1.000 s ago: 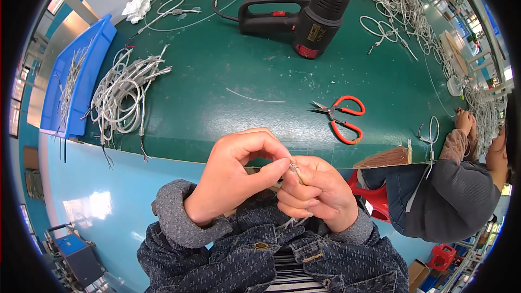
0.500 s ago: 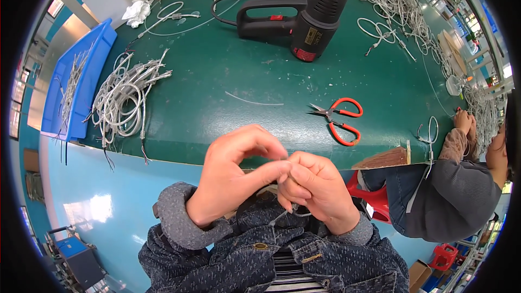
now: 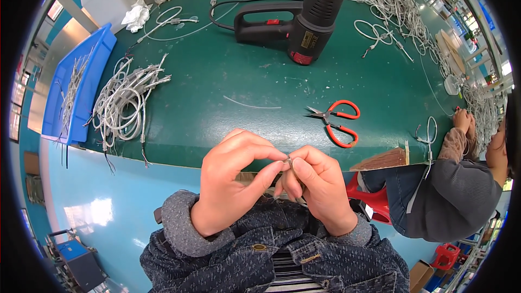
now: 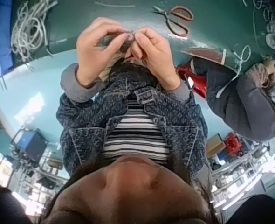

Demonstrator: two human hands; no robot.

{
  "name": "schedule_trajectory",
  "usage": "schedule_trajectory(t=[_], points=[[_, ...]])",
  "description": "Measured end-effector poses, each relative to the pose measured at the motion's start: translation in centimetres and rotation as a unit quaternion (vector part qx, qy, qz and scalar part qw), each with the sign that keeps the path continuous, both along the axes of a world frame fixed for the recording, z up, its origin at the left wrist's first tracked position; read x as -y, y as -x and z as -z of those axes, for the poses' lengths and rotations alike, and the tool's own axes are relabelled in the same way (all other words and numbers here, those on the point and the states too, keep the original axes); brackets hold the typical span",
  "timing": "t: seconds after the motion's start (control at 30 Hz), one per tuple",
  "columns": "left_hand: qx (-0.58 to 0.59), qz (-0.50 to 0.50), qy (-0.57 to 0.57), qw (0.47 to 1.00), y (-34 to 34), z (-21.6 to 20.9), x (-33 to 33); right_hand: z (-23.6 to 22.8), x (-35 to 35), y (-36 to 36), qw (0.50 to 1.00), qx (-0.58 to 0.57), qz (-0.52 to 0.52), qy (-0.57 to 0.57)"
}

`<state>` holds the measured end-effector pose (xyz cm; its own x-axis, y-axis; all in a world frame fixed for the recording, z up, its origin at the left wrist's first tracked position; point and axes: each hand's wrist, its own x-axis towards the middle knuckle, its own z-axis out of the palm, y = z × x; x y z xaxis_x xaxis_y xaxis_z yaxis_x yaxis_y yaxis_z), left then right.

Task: Assembling wire components by cutting wires and using a heat gun for heat-shrink tubing insulation.

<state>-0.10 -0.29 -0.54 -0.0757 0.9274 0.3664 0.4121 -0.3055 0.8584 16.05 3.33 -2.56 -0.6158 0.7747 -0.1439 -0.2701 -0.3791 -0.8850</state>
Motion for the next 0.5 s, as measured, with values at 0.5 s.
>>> schedule_trajectory(t=[0.5], points=[[-0.070, -0.048, -0.087, 0.993, -0.85, 0.85, -0.04, 0.02, 0.27, -0.21, 1.000, 0.015, -0.003, -0.015]])
